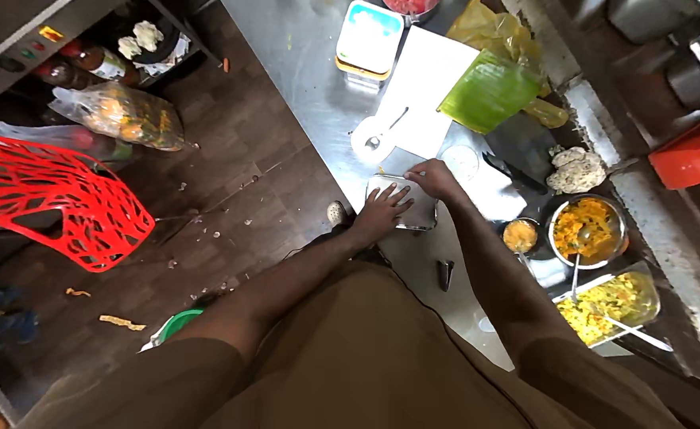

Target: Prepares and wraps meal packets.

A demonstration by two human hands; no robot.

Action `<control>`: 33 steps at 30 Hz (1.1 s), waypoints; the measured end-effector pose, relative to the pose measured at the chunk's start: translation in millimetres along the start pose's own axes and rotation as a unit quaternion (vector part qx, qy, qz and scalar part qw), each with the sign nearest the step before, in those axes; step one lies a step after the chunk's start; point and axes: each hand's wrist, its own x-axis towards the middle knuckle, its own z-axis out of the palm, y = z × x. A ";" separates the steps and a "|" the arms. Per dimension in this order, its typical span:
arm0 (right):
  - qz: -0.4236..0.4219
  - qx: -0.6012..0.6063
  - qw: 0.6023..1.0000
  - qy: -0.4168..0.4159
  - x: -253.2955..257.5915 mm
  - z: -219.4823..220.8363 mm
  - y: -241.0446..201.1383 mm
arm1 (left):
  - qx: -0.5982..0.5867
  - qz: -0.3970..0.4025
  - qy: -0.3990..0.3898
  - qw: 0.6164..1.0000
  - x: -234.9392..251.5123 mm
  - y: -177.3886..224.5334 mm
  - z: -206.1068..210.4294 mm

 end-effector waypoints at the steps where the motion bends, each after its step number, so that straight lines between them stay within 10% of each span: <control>1: -0.016 0.003 1.000 -0.022 9.1 1.2 -2.9 | -0.003 0.001 0.000 1.000 -0.1 0.2 -1.0; 33: 0.055 -0.056 0.984 -0.158 63.6 38.9 -89.4 | -0.044 -0.010 0.034 0.998 -10.8 -4.5 3.8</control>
